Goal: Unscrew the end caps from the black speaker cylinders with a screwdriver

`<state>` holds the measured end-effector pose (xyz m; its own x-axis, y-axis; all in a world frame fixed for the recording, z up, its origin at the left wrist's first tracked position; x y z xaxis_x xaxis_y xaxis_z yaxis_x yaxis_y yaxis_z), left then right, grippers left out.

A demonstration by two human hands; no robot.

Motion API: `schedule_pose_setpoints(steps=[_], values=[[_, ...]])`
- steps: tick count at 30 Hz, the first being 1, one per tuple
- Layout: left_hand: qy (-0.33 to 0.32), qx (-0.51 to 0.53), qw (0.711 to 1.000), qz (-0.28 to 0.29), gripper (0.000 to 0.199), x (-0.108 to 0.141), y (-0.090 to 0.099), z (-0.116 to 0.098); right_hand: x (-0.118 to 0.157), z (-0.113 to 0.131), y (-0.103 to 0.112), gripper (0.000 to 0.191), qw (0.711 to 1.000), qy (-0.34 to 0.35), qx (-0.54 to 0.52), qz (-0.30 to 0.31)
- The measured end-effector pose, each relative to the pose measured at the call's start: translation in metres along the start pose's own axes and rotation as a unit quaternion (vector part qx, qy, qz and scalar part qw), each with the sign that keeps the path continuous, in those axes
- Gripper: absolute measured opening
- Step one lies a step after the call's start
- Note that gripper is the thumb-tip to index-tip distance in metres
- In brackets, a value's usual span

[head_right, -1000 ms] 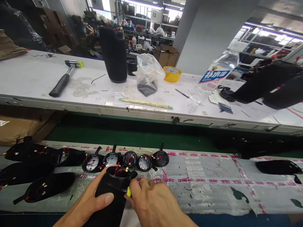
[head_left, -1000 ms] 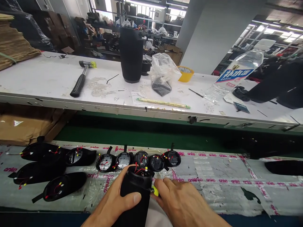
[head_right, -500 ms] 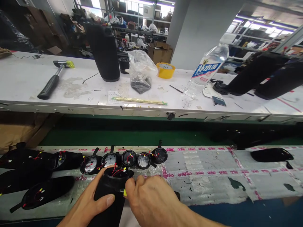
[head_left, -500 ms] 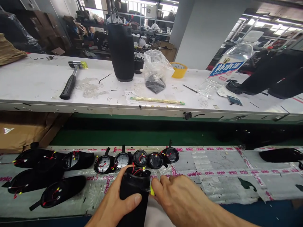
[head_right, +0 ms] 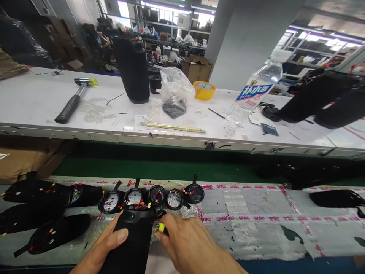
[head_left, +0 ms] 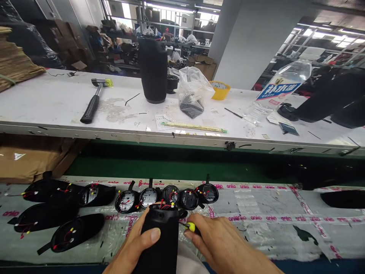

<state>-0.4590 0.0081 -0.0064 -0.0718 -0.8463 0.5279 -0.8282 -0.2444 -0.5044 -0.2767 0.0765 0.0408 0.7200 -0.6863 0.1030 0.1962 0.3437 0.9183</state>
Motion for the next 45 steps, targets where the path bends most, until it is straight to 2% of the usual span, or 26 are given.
schedule_pose_setpoints(steps=[6,9,12,16,17,19,21,23,25,28,30,32,33,34,37,40,42,45], values=[[0.009,0.002,1.0,-0.002,0.072,-0.001,0.008,0.005,-0.001,0.001,0.0,0.018,1.0,0.001,-0.024,0.009],[0.01,-0.018,1.0,-0.016,0.075,-0.002,0.014,0.006,-0.005,0.004,0.005,0.017,0.999,0.033,-0.014,0.008],[0.015,-0.011,1.0,-0.016,0.071,-0.003,0.019,0.006,-0.005,0.004,0.009,0.016,0.999,0.045,-0.018,-0.021],[0.044,0.058,0.996,0.056,0.058,-0.002,0.02,0.005,0.0,0.001,0.006,0.047,0.993,0.015,-0.057,-0.104],[0.046,0.048,0.997,0.049,0.055,-0.002,0.022,0.004,0.001,0.0,0.002,0.052,0.992,0.007,-0.07,-0.107],[0.021,-0.007,1.0,0.003,0.057,-0.002,0.026,0.001,0.0,0.0,-0.007,0.05,0.99,-0.01,-0.106,-0.092],[-0.023,-0.055,0.998,-0.021,0.073,-0.002,0.025,-0.002,-0.003,-0.002,-0.015,0.041,0.985,-0.034,-0.147,-0.082],[-0.046,-0.054,0.997,0.005,0.091,-0.003,0.018,-0.001,-0.005,-0.007,-0.022,0.036,0.978,-0.061,-0.184,-0.083],[-0.026,-0.004,0.998,0.057,0.096,-0.004,0.01,0.004,-0.008,-0.013,-0.028,0.037,0.967,-0.078,-0.227,-0.081],[0.013,0.068,0.991,0.114,0.079,-0.005,0.004,0.011,-0.014,-0.019,-0.036,0.045,0.94,-0.077,-0.33,-0.049],[0.012,0.08,0.987,0.137,0.069,-0.005,0.003,0.01,-0.018,-0.019,-0.041,0.05,0.911,-0.076,-0.404,-0.02],[0.002,0.069,0.984,0.164,0.068,-0.005,0.003,0.007,-0.019,-0.018,-0.044,0.053,0.89,-0.076,-0.45,0.002],[-0.005,0.059,0.984,0.168,0.069,-0.005,0.003,0.005,-0.019,-0.019,-0.044,0.053,0.89,-0.079,-0.45,0.0],[-0.012,0.049,0.985,0.163,0.071,-0.006,0.005,0.004,-0.017,-0.02,-0.043,0.052,0.898,-0.085,-0.432,-0.012],[-0.035,0.024,0.993,0.111,0.076,-0.007,0.014,0.005,-0.009,-0.023,-0.028,0.041,0.946,-0.085,-0.304,-0.074],[-0.028,0.014,0.998,0.058,0.078,-0.008,0.023,0.012,-0.003,-0.015,-0.014,0.022,0.985,-0.015,-0.159,-0.069],[-0.022,0.016,0.999,0.041,0.076,-0.008,0.026,0.016,-0.004,-0.006,-0.01,0.01,0.995,0.045,-0.08,-0.04],[-0.016,0.019,0.999,0.027,0.078,-0.008,0.029,0.02,-0.006,0.006,-0.008,0.01,0.994,0.108,0.01,-0.024]])
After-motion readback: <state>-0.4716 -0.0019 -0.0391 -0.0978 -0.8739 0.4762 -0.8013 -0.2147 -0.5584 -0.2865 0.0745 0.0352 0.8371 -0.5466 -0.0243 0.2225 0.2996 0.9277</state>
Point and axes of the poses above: each hand's wrist, its own x-axis away from the middle knuckle, its own y-axis out of the back of the hand, z = x × y, the point moved 5 cm from there along -x, towards the middle knuckle
